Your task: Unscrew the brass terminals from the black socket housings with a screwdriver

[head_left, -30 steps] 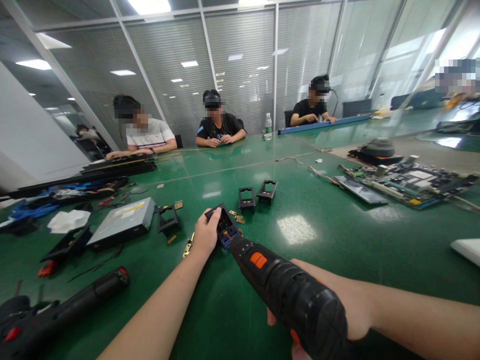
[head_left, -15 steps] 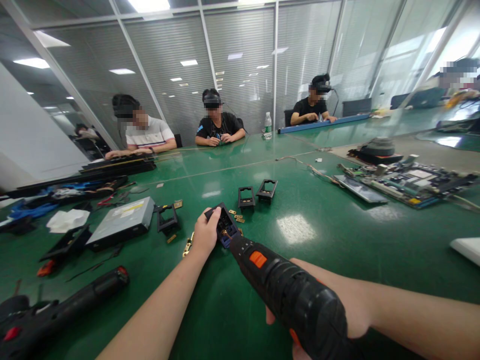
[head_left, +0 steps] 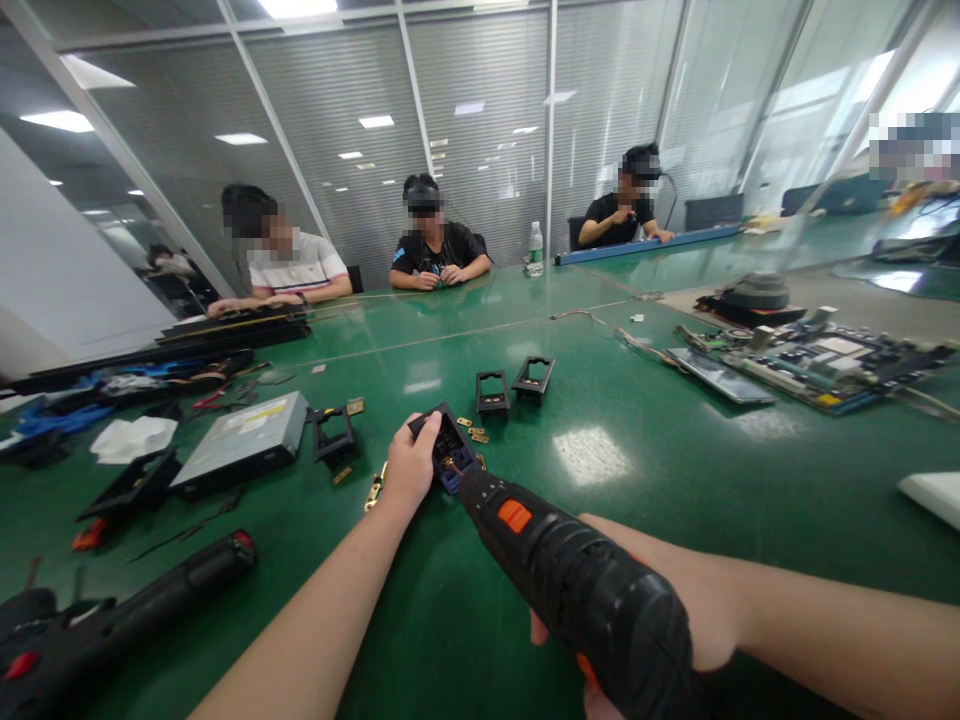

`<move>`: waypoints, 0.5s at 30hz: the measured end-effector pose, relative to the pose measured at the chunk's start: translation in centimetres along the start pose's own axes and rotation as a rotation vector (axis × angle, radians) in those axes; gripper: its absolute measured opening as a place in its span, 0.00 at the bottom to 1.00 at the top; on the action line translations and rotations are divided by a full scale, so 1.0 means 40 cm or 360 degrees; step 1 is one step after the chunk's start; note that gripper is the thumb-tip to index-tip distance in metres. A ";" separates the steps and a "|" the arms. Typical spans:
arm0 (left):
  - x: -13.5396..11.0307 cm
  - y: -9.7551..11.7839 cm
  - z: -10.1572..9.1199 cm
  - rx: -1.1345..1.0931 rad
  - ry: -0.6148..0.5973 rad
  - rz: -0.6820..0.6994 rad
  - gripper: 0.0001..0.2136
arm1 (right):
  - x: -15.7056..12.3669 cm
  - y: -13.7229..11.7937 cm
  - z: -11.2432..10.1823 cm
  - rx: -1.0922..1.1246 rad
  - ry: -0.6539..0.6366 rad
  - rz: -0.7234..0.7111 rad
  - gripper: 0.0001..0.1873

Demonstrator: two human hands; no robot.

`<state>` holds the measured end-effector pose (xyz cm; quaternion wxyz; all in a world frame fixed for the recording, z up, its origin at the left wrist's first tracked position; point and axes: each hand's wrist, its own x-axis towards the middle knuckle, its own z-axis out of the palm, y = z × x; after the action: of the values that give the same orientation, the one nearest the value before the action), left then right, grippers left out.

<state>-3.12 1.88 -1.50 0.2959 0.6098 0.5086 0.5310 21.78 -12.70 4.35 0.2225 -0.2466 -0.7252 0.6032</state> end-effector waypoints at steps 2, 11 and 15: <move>0.000 0.000 0.000 0.0004 -0.0008 0.0010 0.16 | 0.000 0.005 -0.003 0.0025 0.0008 0.0008 0.36; 0.000 0.009 -0.002 0.0009 -0.0043 0.0056 0.16 | -0.022 -0.065 0.043 0.0099 0.0339 0.0219 0.49; 0.000 0.011 -0.002 0.0023 -0.0043 0.0047 0.16 | -0.036 -0.070 0.067 -0.0129 0.0572 0.0151 0.46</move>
<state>-3.06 1.74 -1.09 0.2905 0.6265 0.4994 0.5232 20.97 -16.08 6.62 0.3096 -0.3931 -0.6850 0.5295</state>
